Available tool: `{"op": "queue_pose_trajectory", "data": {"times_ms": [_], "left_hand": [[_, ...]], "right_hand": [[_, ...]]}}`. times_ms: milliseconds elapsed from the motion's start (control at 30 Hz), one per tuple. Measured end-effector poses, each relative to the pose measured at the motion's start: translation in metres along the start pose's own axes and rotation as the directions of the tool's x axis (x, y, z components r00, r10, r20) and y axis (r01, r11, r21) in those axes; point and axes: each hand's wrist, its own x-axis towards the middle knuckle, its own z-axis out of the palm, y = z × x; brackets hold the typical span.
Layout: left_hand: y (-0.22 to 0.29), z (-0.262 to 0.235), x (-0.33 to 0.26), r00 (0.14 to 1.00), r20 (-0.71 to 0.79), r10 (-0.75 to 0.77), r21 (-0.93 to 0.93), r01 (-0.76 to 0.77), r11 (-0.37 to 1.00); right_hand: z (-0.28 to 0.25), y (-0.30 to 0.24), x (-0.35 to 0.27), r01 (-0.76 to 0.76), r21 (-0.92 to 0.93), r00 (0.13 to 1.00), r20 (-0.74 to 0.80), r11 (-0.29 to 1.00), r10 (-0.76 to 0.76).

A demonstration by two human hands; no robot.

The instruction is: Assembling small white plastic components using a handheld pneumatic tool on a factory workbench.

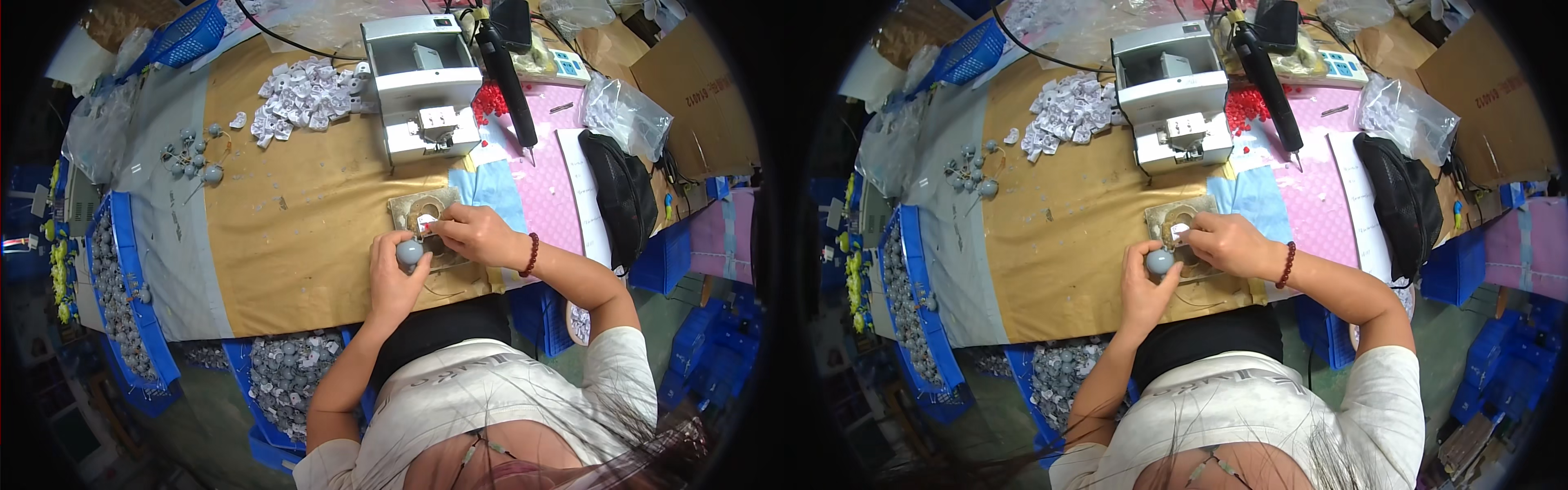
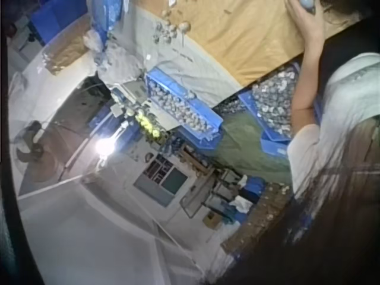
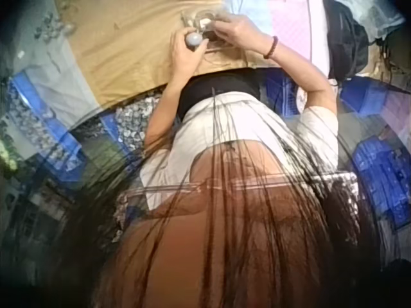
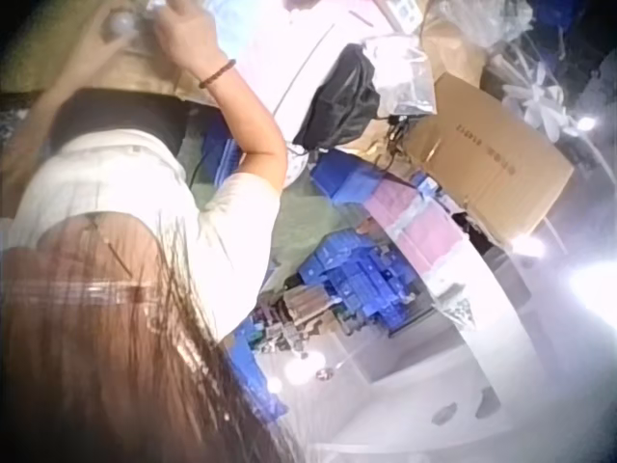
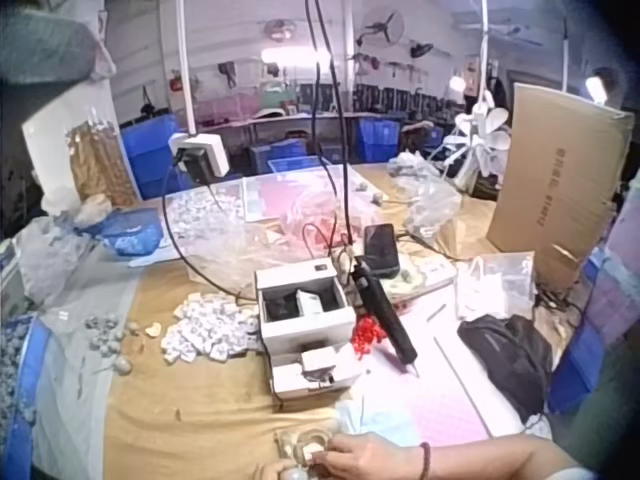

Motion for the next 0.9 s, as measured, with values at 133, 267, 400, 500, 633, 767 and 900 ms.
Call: {"op": "queue_pose_trajectory", "data": {"times_ms": [133,267,400,500,633,767,900], "left_hand": [[0.0,0.003,0.009,0.999,-0.002,-0.042,0.007,0.042,0.999],[0.005,0.003,0.012,0.998,0.026,-0.052,-0.029,0.053,0.998],[0.008,0.003,0.016,0.997,0.049,-0.059,-0.028,0.06,0.998],[0.009,0.002,0.02,0.996,0.066,-0.058,-0.017,0.059,0.998],[0.003,0.001,0.023,0.997,0.038,0.07,0.051,-0.072,0.996],[0.01,-0.002,0.021,0.958,0.09,0.271,0.33,-0.286,0.9],[0.006,0.007,0.01,0.908,0.135,0.396,0.587,-0.395,0.706]], "right_hand": [[0.001,0.007,0.005,0.085,-0.131,0.995,0.069,0.988,-0.076],[0.0,0.01,0.002,0.14,-0.19,0.982,0.148,0.972,-0.113],[-0.007,0.004,0.007,0.15,-0.241,0.974,0.205,0.959,-0.101],[-0.009,0.003,0.012,0.158,-0.257,0.968,0.233,0.953,-0.097],[-0.011,0.003,0.012,0.322,-0.335,0.921,0.328,0.885,-0.21],[-0.01,0.001,0.009,0.399,-0.354,0.889,0.374,0.846,-0.263],[-0.017,0.004,0.008,0.358,-0.285,0.884,0.409,0.889,-0.225]]}}
